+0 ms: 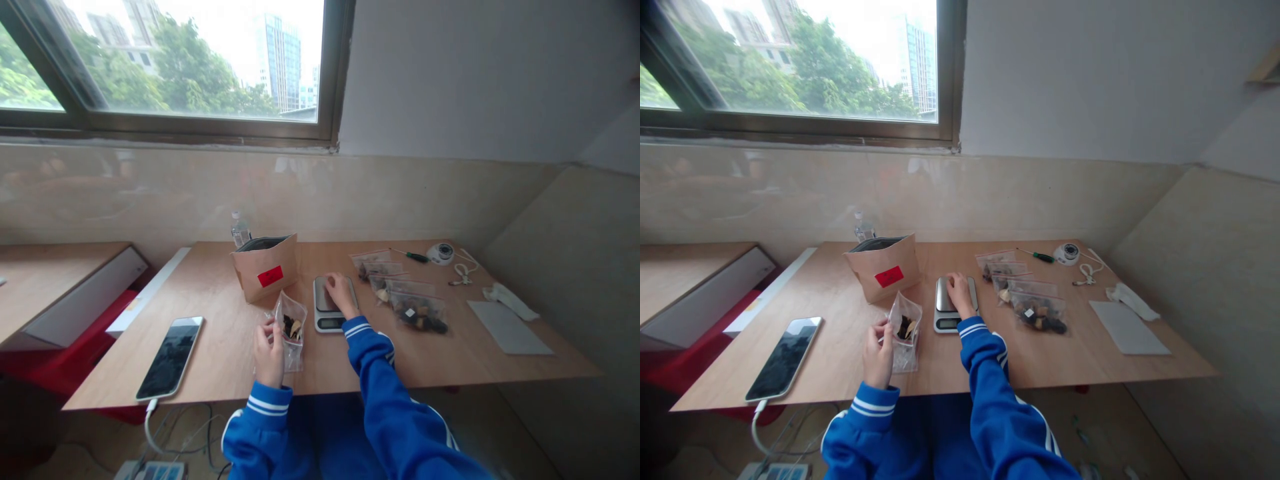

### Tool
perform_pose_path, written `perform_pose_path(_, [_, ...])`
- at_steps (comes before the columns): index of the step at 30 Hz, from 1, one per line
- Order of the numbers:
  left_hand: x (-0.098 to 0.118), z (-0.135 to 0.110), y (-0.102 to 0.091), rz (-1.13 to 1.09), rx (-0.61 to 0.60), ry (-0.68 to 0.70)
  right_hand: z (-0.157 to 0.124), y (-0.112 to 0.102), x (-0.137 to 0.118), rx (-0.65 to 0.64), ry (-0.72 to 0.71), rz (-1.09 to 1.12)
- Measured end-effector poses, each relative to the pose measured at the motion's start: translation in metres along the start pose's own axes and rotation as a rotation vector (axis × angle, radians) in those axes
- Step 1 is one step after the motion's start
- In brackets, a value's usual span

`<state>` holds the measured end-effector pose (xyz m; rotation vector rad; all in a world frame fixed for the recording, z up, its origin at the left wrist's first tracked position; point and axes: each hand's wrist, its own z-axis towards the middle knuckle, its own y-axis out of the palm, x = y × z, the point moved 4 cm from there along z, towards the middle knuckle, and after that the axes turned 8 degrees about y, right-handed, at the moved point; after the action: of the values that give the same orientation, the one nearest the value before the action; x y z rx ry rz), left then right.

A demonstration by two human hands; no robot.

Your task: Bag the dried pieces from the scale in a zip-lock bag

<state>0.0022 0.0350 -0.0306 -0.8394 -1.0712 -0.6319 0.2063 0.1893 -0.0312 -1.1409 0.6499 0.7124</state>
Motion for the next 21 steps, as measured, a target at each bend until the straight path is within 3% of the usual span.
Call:
perform_pose_path(4, [0.002,-0.001,0.003,-0.036,0.007,0.001,-0.011,-0.001,-0.044,-0.004,0.005,0.262])
perform_pose_path(7, [0.001,-0.001,0.003,-0.04,0.016,-0.002,-0.026,0.004,-0.08,-0.191,0.003,0.512])
perform_pose_path(11, [-0.003,0.0,0.002,-0.042,-0.014,-0.008,-0.046,-0.001,-0.086,-0.237,0.089,0.634])
perform_pose_path(16, [-0.009,0.001,0.001,-0.036,0.012,0.014,-0.054,-0.003,-0.048,-0.165,0.124,0.508])
perform_pose_path(19, [-0.013,0.001,-0.001,-0.022,0.014,0.015,-0.045,0.005,-0.037,-0.131,0.06,0.242])
perform_pose_path(21, [-0.015,0.0,-0.003,-0.007,0.011,0.011,-0.04,0.017,-0.041,-0.219,-0.046,0.001])
